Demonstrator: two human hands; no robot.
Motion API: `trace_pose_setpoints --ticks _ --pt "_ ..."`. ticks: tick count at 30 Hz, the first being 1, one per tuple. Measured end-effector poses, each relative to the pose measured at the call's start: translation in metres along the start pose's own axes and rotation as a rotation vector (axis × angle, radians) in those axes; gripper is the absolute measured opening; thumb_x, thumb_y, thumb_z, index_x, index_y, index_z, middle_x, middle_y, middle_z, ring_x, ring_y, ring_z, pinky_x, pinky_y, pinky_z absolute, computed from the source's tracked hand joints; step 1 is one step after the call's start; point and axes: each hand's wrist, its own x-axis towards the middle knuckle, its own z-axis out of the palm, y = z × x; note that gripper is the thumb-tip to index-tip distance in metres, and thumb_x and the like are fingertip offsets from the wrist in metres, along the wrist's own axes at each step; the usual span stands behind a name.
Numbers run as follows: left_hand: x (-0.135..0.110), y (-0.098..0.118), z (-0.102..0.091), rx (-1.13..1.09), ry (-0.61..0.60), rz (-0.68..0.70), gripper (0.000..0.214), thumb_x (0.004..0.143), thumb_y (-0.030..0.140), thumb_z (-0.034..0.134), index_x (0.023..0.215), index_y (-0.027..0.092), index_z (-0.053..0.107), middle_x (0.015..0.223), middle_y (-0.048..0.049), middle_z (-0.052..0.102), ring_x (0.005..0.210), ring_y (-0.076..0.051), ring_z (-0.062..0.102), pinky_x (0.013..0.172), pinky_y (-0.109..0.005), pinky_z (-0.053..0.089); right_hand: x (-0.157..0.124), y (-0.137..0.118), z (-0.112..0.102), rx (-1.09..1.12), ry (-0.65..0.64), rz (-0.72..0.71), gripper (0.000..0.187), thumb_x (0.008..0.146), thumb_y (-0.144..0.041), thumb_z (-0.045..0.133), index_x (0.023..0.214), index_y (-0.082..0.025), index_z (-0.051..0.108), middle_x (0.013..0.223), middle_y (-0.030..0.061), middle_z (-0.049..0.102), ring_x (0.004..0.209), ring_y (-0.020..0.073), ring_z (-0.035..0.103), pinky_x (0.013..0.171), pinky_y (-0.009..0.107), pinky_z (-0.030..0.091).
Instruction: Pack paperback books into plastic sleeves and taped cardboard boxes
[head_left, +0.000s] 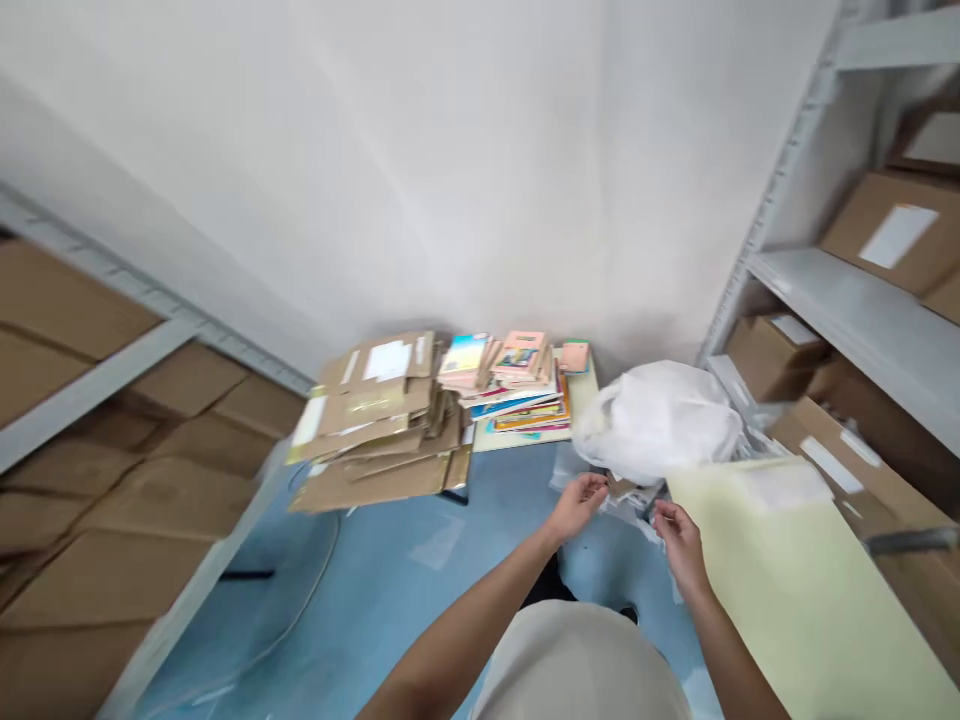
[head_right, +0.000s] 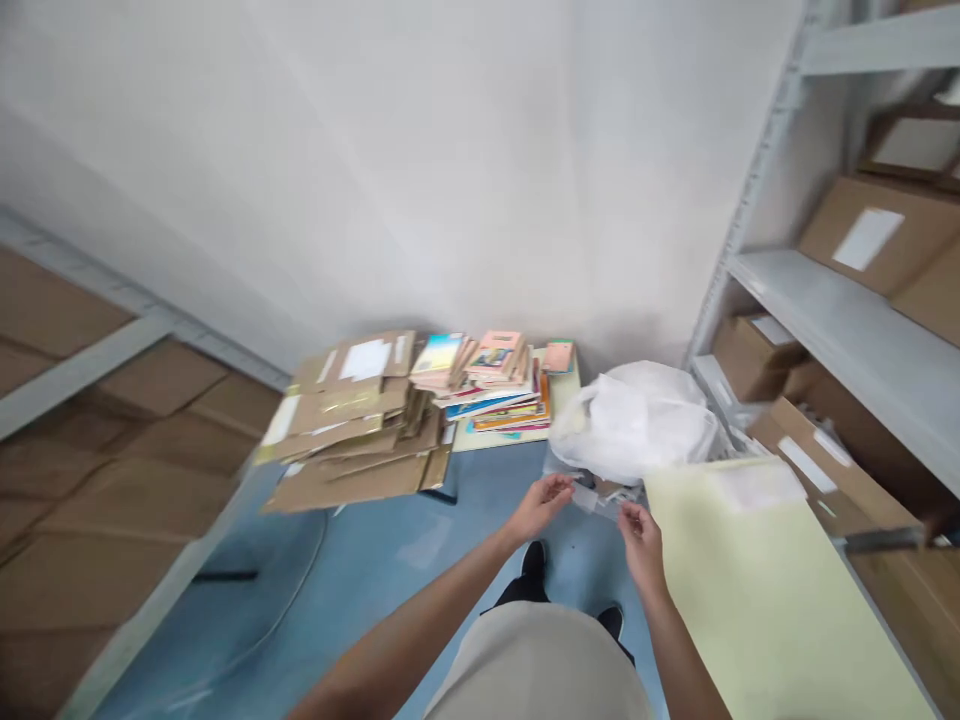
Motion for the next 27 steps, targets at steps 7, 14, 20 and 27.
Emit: trace_pose_setpoints --ticks 7,14,20,27 --pt "-0.032 -0.007 -0.116 0.041 0.27 0.052 0.04 0.073 0.05 0.07 0.096 0.018 0.068 0.088 -0.0059 0.072 0.082 -0.021 0.067 0.079 -0.037 0.054 0.012 -0.014 0.119 -0.083 -0.303 -0.116 0.046 0.061 -0.059 0.072 0.085 -0.02 0.069 0.079 0.0078 0.072 0.07 0.0232 0.066 0.066 0.037 0.054" --pt "-0.058 -0.021 -0.304 0.461 0.666 0.112 0.029 0.075 0.041 0.066 0.095 0.02 0.068 0.103 -0.011 0.07 0.102 -0.029 0.065 0.093 -0.044 0.05 -0.001 -0.016 0.289 -0.292 -0.724 -0.244 0.033 0.069 -0.046 0.069 0.088 -0.019 0.071 0.082 0.0072 0.073 0.072 0.0233 0.068 0.071 0.04 0.055" --pt "-0.055 -0.028 -0.452 0.757 0.893 -0.036 0.041 0.082 0.035 0.058 0.119 0.017 0.06 0.134 -0.0185 0.055 0.127 -0.036 0.049 0.107 -0.052 0.038 0.003 -0.015 0.425 -0.49 -0.765 -0.377 0.035 0.068 -0.031 0.07 0.102 -0.023 0.068 0.108 0.0078 0.071 0.096 0.025 0.068 0.088 0.045 0.053" --pt "-0.044 -0.038 -0.486 0.927 0.682 -0.191 0.058 0.083 0.035 0.06 0.138 0.02 0.048 0.157 -0.0172 0.031 0.146 -0.036 0.022 0.113 -0.063 0.02 0.042 -0.013 0.54 -0.383 -0.54 -0.233 0.055 0.06 -0.029 0.078 0.112 -0.019 0.062 0.117 0.012 0.069 0.112 0.028 0.063 0.094 0.046 0.051"
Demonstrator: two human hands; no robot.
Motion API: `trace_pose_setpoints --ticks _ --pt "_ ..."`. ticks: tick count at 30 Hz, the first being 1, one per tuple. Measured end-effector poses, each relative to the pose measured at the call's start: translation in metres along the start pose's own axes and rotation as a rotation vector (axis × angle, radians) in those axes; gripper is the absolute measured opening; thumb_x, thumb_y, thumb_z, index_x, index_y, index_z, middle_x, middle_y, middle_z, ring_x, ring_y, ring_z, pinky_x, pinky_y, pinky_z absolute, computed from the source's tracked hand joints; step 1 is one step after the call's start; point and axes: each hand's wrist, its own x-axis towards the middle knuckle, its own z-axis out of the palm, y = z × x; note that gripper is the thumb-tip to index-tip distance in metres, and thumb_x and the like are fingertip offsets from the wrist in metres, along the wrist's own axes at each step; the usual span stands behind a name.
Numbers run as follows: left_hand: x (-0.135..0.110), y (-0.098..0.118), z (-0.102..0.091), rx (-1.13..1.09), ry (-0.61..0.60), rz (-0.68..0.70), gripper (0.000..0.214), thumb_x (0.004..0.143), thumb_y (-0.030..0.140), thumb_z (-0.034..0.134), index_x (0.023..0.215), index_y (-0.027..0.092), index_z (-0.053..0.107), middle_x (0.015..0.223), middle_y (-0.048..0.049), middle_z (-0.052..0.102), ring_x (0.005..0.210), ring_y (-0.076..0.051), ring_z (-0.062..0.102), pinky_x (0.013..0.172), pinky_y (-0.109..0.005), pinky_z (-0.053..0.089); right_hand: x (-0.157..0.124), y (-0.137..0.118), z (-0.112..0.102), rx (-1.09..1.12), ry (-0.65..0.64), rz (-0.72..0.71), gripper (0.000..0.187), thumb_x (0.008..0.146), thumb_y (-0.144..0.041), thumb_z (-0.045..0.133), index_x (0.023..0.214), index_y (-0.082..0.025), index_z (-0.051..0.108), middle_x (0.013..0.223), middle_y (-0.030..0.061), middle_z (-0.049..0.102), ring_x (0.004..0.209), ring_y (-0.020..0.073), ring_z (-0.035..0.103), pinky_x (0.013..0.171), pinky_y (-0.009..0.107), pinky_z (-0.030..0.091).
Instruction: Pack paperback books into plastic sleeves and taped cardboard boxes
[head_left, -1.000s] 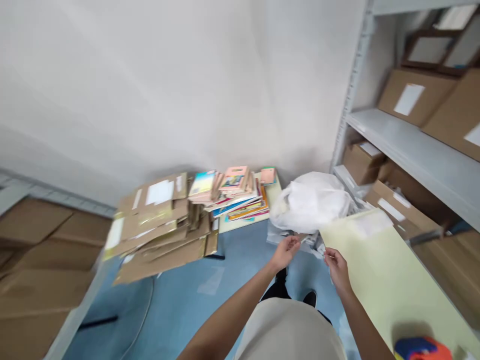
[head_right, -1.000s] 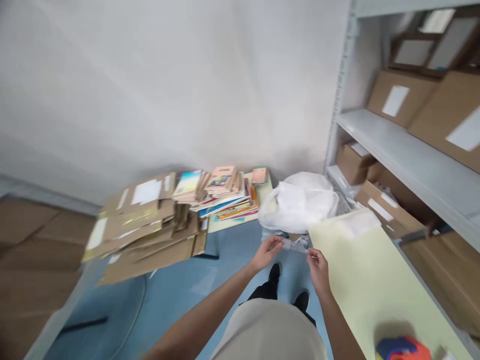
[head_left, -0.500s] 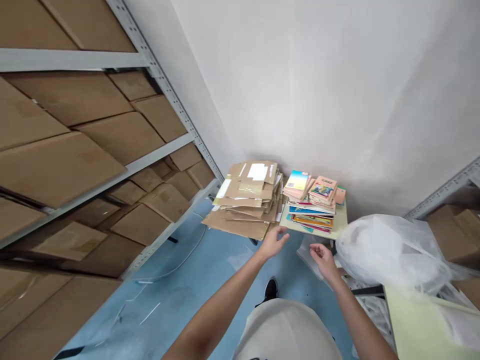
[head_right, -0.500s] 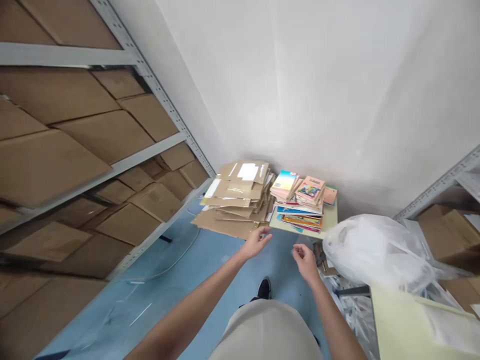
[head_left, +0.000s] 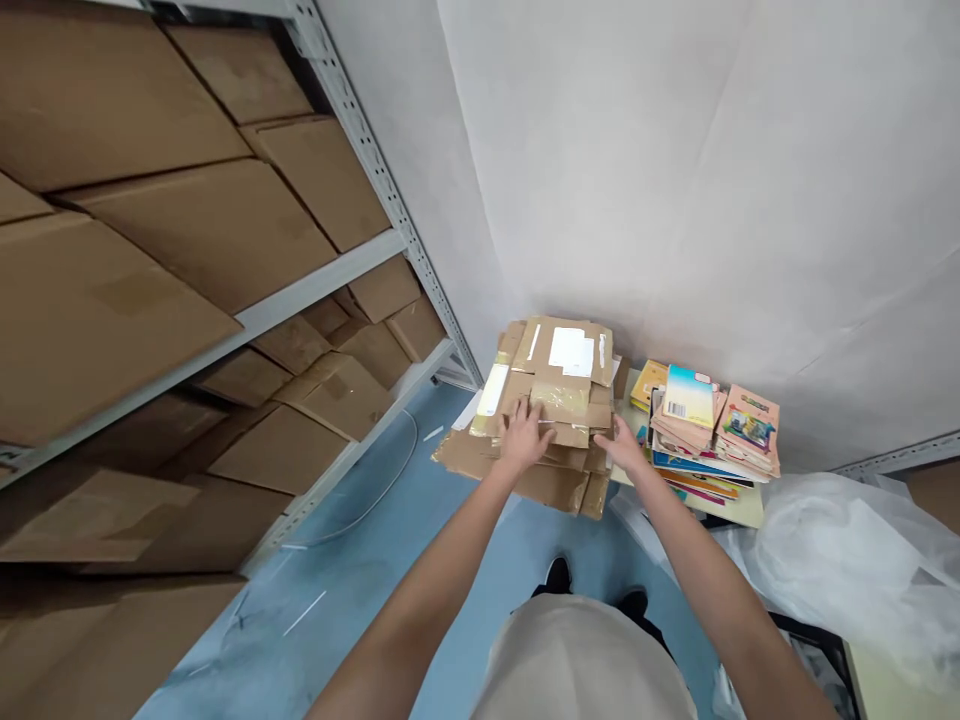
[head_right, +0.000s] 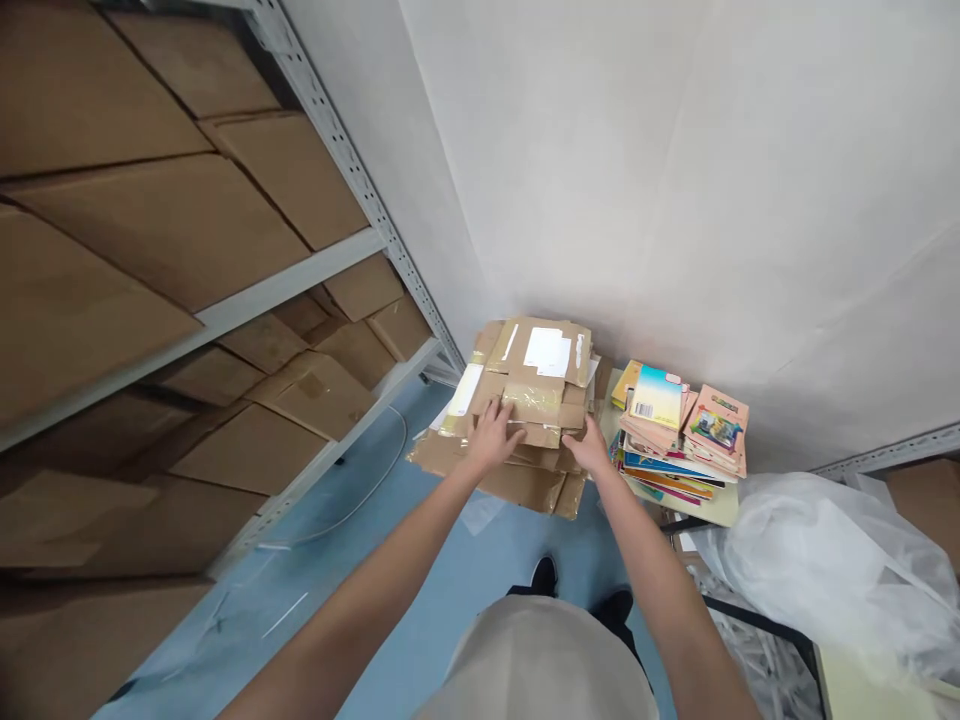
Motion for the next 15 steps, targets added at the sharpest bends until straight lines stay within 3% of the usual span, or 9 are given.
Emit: trace_pose_setpoints --ticks 4,9,12,15 --pt "-0.003 -0.004 -0.002 0.08 -0.099 -0.034 0.061 0.087 0.037 0.055 0.144 0.019 0.041 0.158 -0.0166 0.027 0.146 -0.035 0.021 0.112 -0.068 0.013 0.024 0.0 0.014 0.064 0.066 0.068 0.046 0.065 -0.031 0.072 0.108 -0.018 0.062 0.106 0.0116 0.072 0.103 0.025 0.067 0.089 0.039 0.053" --pt "-0.001 -0.011 -0.015 0.103 -0.068 -0.004 0.061 0.086 0.04 0.057 0.142 0.021 0.044 0.15 -0.0162 0.041 0.138 -0.035 0.035 0.113 -0.069 0.009 0.027 -0.014 0.022 0.112 0.081 0.031 0.04 0.065 -0.031 0.068 0.103 -0.016 0.063 0.096 0.0106 0.074 0.089 0.024 0.07 0.08 0.038 0.056" --pt "0.003 -0.015 -0.023 0.088 -0.055 0.023 0.064 0.083 0.043 0.062 0.141 0.023 0.045 0.147 -0.016 0.045 0.136 -0.037 0.038 0.114 -0.068 0.008 0.023 -0.029 0.023 0.151 0.09 -0.009 0.035 0.07 -0.03 0.062 0.102 -0.017 0.062 0.102 0.0123 0.073 0.092 0.0236 0.07 0.079 0.037 0.057" --pt "0.006 -0.02 -0.03 0.024 0.006 0.024 0.079 0.077 0.054 0.066 0.145 0.022 0.04 0.152 -0.0189 0.035 0.14 -0.04 0.032 0.114 -0.066 0.008 0.013 -0.041 0.011 0.169 0.129 -0.095 0.038 0.076 -0.033 0.057 0.111 -0.017 0.059 0.115 0.0141 0.07 0.103 0.024 0.067 0.087 0.039 0.055"
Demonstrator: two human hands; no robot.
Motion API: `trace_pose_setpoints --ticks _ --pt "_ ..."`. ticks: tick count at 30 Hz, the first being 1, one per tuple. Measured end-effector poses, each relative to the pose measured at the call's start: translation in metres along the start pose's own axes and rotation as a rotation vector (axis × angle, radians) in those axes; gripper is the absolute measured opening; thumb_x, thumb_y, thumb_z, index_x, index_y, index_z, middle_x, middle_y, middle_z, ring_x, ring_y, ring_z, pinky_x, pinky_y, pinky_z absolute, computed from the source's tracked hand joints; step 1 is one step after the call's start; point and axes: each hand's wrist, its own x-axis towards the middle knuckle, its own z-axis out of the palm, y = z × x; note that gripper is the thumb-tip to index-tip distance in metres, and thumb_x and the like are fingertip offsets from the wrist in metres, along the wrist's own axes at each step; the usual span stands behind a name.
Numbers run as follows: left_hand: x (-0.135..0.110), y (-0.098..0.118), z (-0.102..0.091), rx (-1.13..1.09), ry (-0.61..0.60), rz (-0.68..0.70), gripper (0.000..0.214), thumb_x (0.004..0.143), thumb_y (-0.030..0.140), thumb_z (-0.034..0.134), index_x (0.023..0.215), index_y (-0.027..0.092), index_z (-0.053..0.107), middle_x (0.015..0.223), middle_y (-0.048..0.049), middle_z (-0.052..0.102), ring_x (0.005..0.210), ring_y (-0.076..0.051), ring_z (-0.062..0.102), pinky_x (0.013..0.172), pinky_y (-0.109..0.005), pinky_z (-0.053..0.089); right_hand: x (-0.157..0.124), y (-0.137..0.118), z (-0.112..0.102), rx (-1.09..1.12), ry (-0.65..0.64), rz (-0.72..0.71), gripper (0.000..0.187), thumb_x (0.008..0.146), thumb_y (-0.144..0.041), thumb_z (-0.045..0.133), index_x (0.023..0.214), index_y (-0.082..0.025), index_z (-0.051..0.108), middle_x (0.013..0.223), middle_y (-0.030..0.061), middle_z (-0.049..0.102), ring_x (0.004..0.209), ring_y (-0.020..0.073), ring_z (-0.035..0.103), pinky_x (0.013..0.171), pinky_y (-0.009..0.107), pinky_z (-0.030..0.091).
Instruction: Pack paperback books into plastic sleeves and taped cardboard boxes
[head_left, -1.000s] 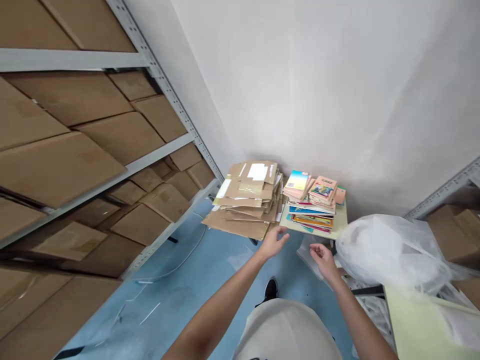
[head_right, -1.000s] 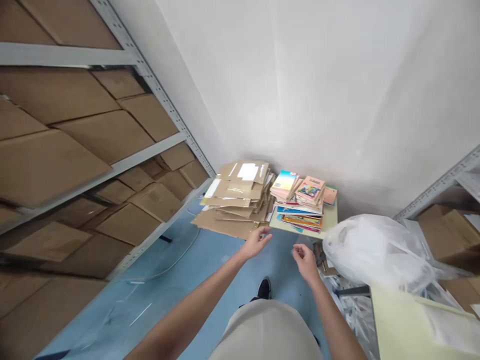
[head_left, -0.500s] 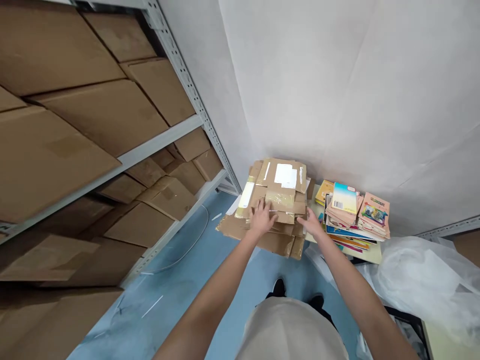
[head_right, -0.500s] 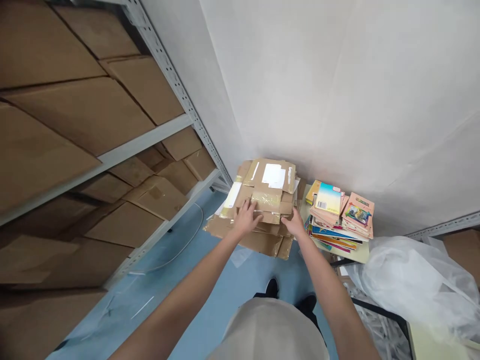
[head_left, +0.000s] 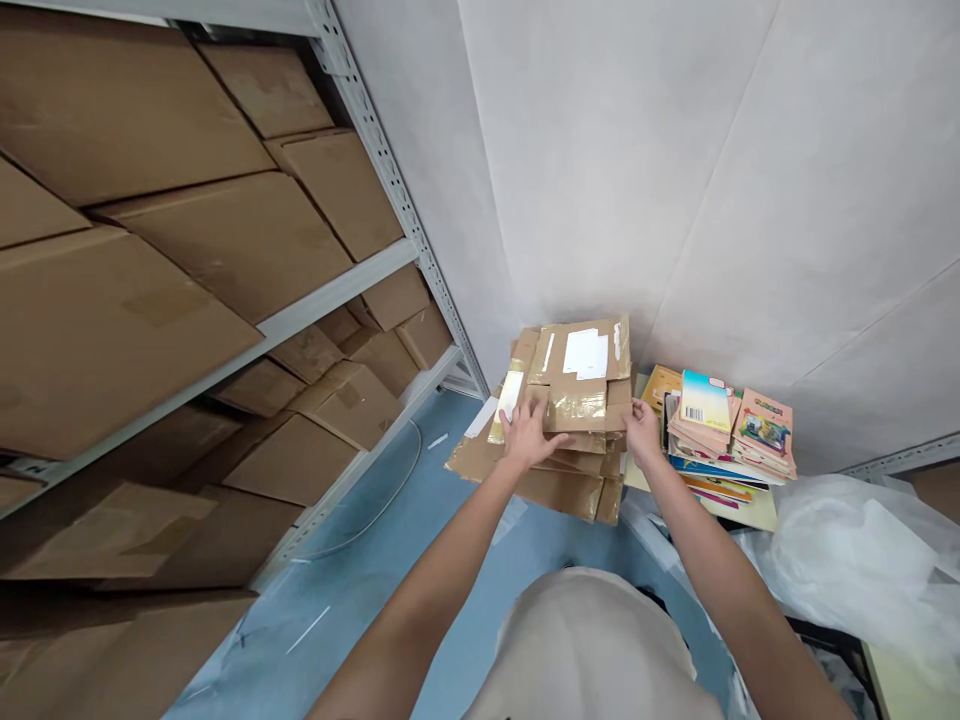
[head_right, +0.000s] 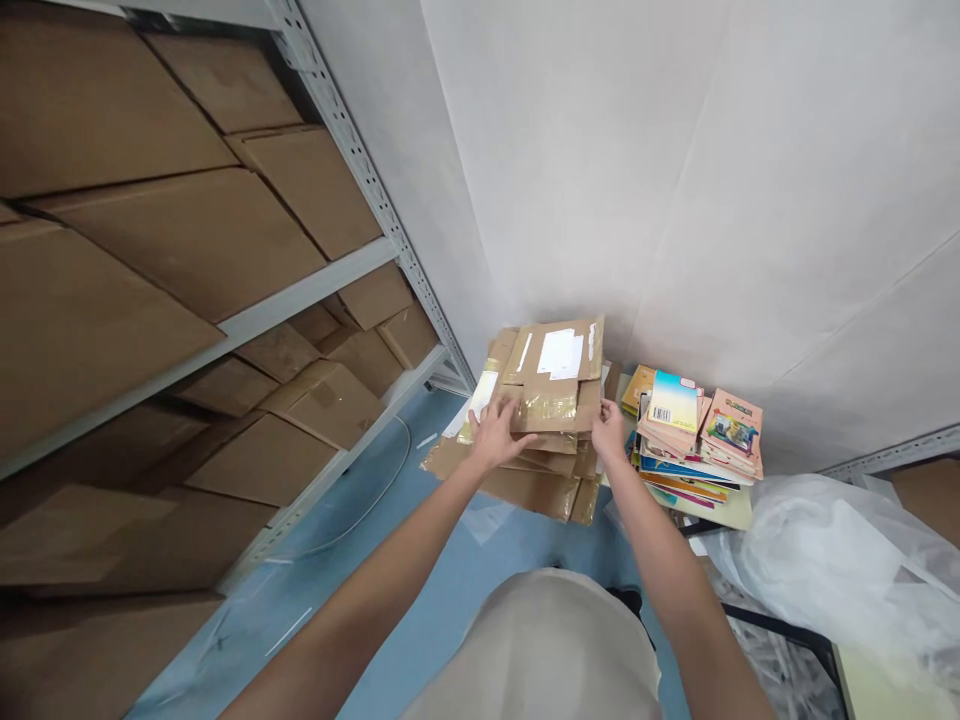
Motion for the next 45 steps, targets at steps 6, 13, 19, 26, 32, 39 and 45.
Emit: trace_pose_setpoints --ticks 6,13,19,26,32,39,45 --pt "0.017 -0.008 -0.011 -0.273 0.125 -0.079 0.078 0.084 0.057 0.054 0.149 0.018 0.032 0.158 -0.0203 0.023 0.147 -0.037 0.02 0.115 -0.062 0.019 -0.034 -0.033 -0.052 -0.165 0.036 -0.256 0.045 0.083 -0.04 0.053 0.119 -0.015 0.062 0.121 0.0158 0.068 0.113 0.0272 0.063 0.1 0.047 0.048" --pt "0.055 0.023 -0.043 -0.584 0.295 0.138 0.076 0.081 0.055 0.06 0.143 0.016 0.039 0.15 -0.0187 0.039 0.141 -0.033 0.033 0.113 -0.049 0.03 -0.084 -0.067 -0.138 -0.149 -0.004 -0.256 0.041 0.081 -0.049 0.062 0.111 -0.021 0.069 0.118 0.0105 0.071 0.107 0.0269 0.066 0.096 0.045 0.052" --pt "0.034 0.098 -0.037 -0.898 -0.01 0.351 0.042 0.086 0.056 0.047 0.083 0.018 0.064 0.078 -0.0048 0.065 0.075 -0.018 0.06 0.071 -0.03 0.05 -0.139 -0.073 -0.228 -0.215 0.131 -0.188 0.043 0.076 -0.057 0.068 0.101 -0.022 0.071 0.103 0.0092 0.075 0.097 0.0251 0.069 0.086 0.038 0.056" --pt "-0.036 0.208 0.007 -1.035 -0.264 0.453 0.043 0.08 0.06 0.056 0.075 0.018 0.064 0.066 -0.0013 0.061 0.063 -0.015 0.052 0.059 -0.025 0.045 -0.245 -0.086 -0.327 -0.494 0.249 0.028 0.039 0.081 -0.05 0.062 0.104 -0.02 0.07 0.101 0.0082 0.075 0.09 0.0244 0.07 0.077 0.034 0.056" --pt "-0.118 0.317 0.066 -0.971 -0.537 0.643 0.046 0.08 0.062 0.054 0.073 0.018 0.064 0.064 -0.0014 0.061 0.061 -0.015 0.053 0.06 -0.026 0.045 -0.353 -0.081 -0.408 -0.748 0.401 0.205 0.025 0.085 -0.039 0.055 0.089 -0.021 0.071 0.091 0.0069 0.073 0.077 0.0211 0.067 0.069 0.031 0.052" --pt "-0.22 0.429 0.144 -0.82 -0.742 0.769 0.046 0.085 0.061 0.046 0.084 0.019 0.067 0.076 -0.0036 0.068 0.074 -0.019 0.061 0.07 -0.03 0.05 -0.453 -0.041 -0.491 -0.718 0.632 0.314 0.031 0.09 -0.042 0.044 0.074 -0.025 0.064 0.069 0.0035 0.069 0.062 0.0205 0.061 0.057 0.031 0.045" --pt "-0.271 0.49 0.204 -0.76 -0.895 0.833 0.054 0.091 0.06 0.039 0.122 0.021 0.059 0.133 -0.0099 0.06 0.126 -0.024 0.053 0.108 -0.039 0.041 -0.484 -0.016 -0.526 -0.724 0.928 0.39 0.029 0.09 -0.043 0.044 0.079 -0.026 0.064 0.072 0.0047 0.07 0.063 0.0226 0.062 0.055 0.03 0.04"
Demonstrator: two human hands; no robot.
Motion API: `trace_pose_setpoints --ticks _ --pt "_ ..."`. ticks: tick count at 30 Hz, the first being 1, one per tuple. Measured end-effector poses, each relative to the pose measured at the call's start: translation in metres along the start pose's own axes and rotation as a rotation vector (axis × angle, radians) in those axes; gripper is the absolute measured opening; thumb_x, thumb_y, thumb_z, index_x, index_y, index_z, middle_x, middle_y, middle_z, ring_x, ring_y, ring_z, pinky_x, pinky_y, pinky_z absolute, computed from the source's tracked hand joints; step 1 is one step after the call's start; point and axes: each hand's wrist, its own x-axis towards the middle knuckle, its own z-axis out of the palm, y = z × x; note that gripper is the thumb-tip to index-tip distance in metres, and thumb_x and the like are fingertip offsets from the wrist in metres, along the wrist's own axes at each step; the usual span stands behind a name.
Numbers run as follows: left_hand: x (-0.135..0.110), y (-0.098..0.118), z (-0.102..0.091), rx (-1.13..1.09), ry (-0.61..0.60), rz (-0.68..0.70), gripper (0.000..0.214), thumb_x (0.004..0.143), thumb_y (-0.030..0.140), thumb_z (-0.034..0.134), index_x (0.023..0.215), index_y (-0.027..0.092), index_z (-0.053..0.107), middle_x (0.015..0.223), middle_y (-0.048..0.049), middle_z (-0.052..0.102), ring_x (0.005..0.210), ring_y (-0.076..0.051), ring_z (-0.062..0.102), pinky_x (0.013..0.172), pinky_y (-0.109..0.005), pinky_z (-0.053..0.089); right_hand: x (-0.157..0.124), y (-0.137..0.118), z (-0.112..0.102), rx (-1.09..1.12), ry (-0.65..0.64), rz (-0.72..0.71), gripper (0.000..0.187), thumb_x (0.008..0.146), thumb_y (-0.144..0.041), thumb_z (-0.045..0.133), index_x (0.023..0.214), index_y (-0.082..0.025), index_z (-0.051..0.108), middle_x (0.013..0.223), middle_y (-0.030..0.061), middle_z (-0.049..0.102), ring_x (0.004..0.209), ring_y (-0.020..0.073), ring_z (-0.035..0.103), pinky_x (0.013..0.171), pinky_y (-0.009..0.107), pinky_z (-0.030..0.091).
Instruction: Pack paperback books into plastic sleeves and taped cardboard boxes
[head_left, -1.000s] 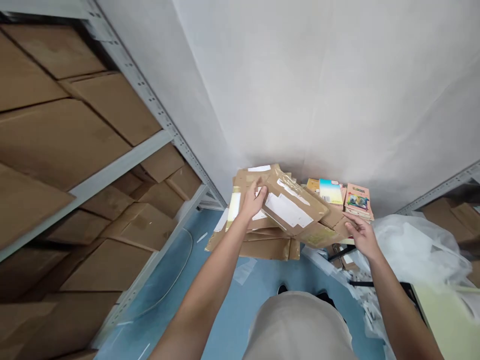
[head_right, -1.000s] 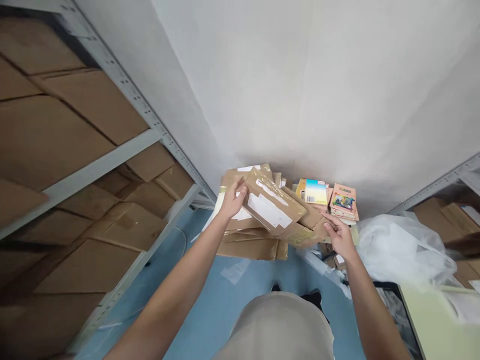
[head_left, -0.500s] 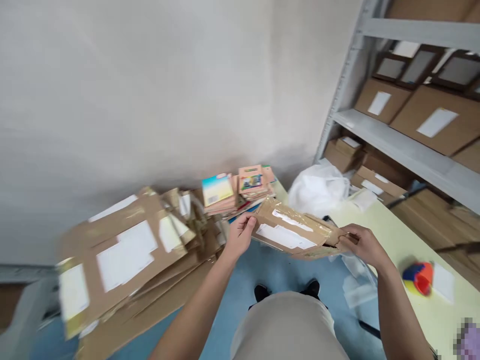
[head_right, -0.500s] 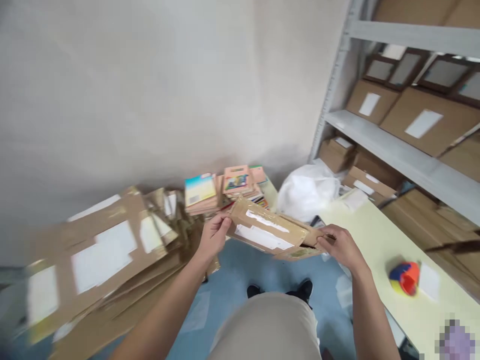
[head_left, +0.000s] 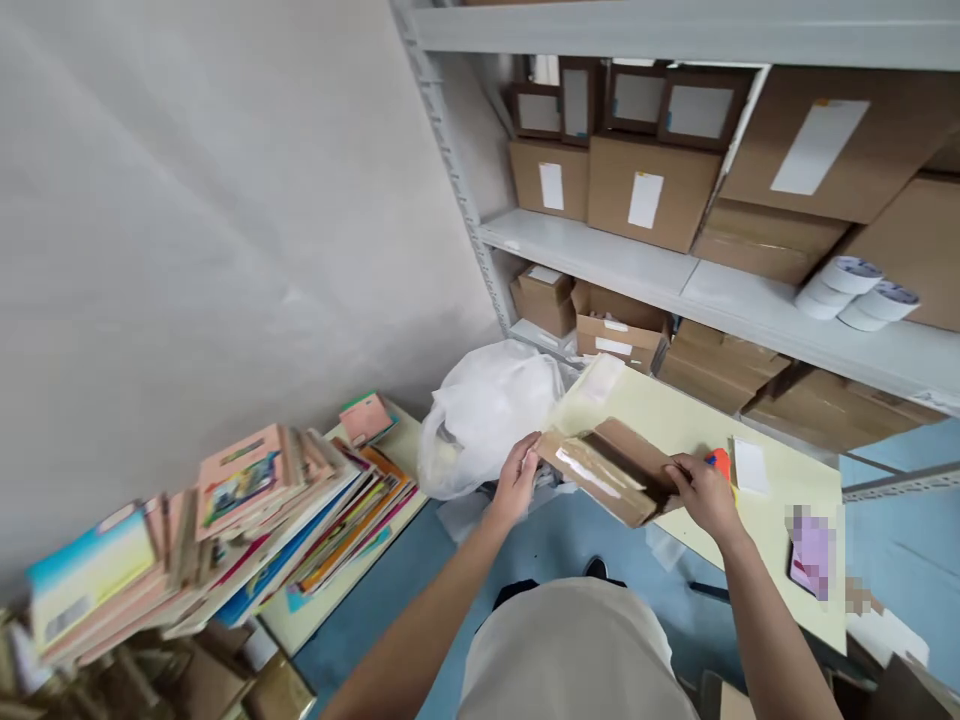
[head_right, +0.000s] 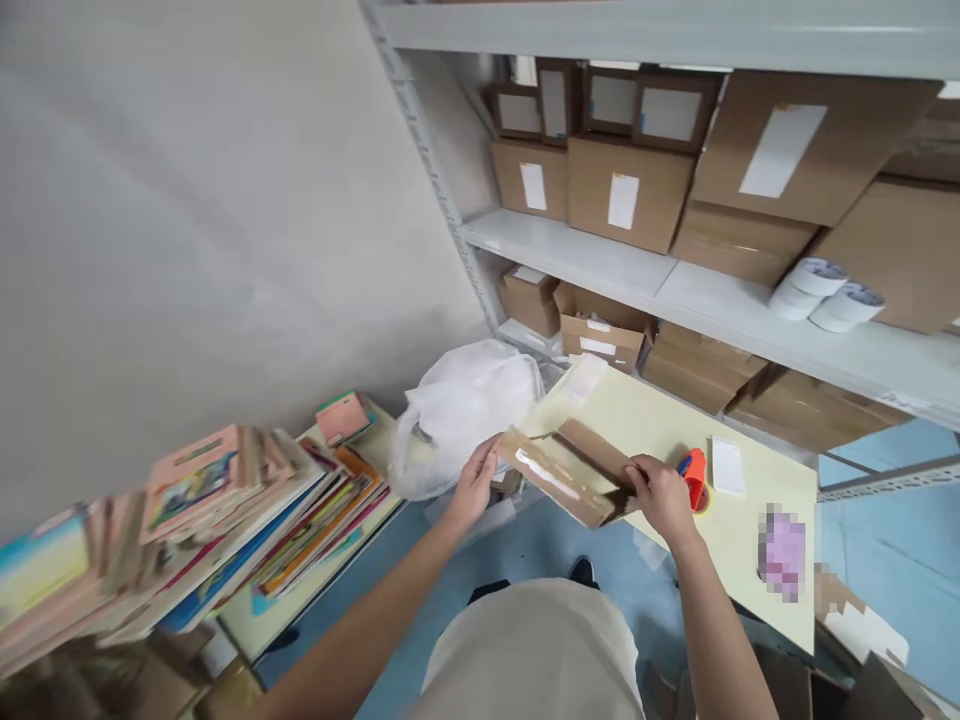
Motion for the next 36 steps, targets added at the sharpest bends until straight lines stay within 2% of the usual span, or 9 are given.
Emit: trace_pose_setpoints --ticks 6,11,14,19,24,27,30,33,36 --pt "0.028 -0.014 0.06 -0.053 -0.274 -0.09 0.067 0.094 0.059 0.031 0.152 0.025 0.022 0.158 -0.012 0.029 0.143 -0.024 0.035 0.11 -0.04 0.041 0.016 0.018 0.011 0.089 0.032 0.094 0.036 0.092 -0.047 0.042 0.07 -0.024 0.058 0.062 0.0023 0.061 0.057 0.0186 0.056 0.054 0.028 0.04" --pt "0.057 -0.014 0.079 0.091 -0.359 -0.046 0.09 0.081 0.055 0.061 0.153 0.025 0.016 0.161 -0.0143 0.02 0.147 -0.03 0.023 0.113 -0.047 0.034 0.038 0.03 0.009 0.021 0.022 0.143 0.034 0.091 -0.046 0.042 0.072 -0.023 0.059 0.065 0.0028 0.062 0.06 0.0183 0.056 0.054 0.028 0.039" --pt "0.084 -0.01 0.08 0.121 -0.408 0.0 0.094 0.074 0.051 0.071 0.15 0.022 0.024 0.158 -0.0163 0.025 0.144 -0.033 0.03 0.113 -0.048 0.033 0.057 0.031 0.005 -0.03 0.005 0.168 0.031 0.09 -0.041 0.043 0.074 -0.023 0.062 0.066 0.003 0.064 0.06 0.0186 0.056 0.056 0.028 0.04" --pt "0.135 -0.007 0.085 0.073 -0.558 -0.186 0.071 0.078 0.04 0.068 0.139 0.018 0.042 0.141 -0.017 0.052 0.117 -0.027 0.061 0.095 -0.038 0.05 0.087 0.031 0.011 -0.152 -0.018 0.18 0.027 0.089 -0.035 0.044 0.078 -0.026 0.067 0.076 0.0037 0.07 0.068 0.0205 0.061 0.061 0.029 0.042" --pt "0.173 -0.003 0.1 0.321 -0.796 -0.222 0.051 0.08 0.044 0.063 0.124 0.019 0.056 0.117 -0.0115 0.069 0.1 -0.026 0.068 0.084 -0.034 0.051 0.108 0.033 0.028 -0.24 -0.015 0.206 0.027 0.09 -0.029 0.045 0.087 -0.026 0.072 0.087 0.0056 0.074 0.08 0.0239 0.066 0.074 0.035 0.045" --pt "0.187 0.0 0.115 0.448 -0.908 -0.193 0.047 0.081 0.044 0.06 0.119 0.018 0.058 0.12 -0.0138 0.068 0.107 -0.029 0.066 0.084 -0.033 0.049 0.111 0.035 0.036 -0.308 0.073 0.211 0.025 0.091 -0.026 0.049 0.094 -0.027 0.073 0.112 0.0082 0.071 0.106 0.0287 0.062 0.098 0.05 0.036" --pt "0.193 -0.005 0.13 0.517 -0.911 -0.126 0.051 0.08 0.04 0.06 0.124 0.014 0.055 0.129 -0.0182 0.062 0.119 -0.032 0.06 0.091 -0.035 0.046 0.102 0.042 0.039 -0.361 0.219 0.273 0.032 0.089 -0.026 0.054 0.119 -0.028 0.065 0.144 0.0117 0.049 0.133 0.0346 0.043 0.106 0.061 0.026" --pt "0.193 -0.016 0.137 0.526 -0.843 -0.067 0.062 0.08 0.04 0.061 0.134 0.012 0.047 0.136 -0.0211 0.056 0.122 -0.032 0.057 0.094 -0.036 0.045 0.078 0.052 0.04 -0.267 0.44 0.428 0.063 0.085 -0.036 0.058 0.144 -0.024 0.039 0.151 0.0178 0.033 0.138 0.0373 0.034 0.107 0.062 0.03" --pt "0.19 -0.026 0.139 0.438 -0.755 0.009 0.067 0.083 0.041 0.059 0.141 0.014 0.04 0.138 -0.0199 0.053 0.114 -0.028 0.062 0.093 -0.036 0.047 0.049 0.062 0.05 -0.022 0.599 0.595 0.084 0.082 -0.049 0.06 0.151 -0.02 0.022 0.144 0.0228 0.035 0.127 0.0363 0.048 0.1 0.057 0.044"
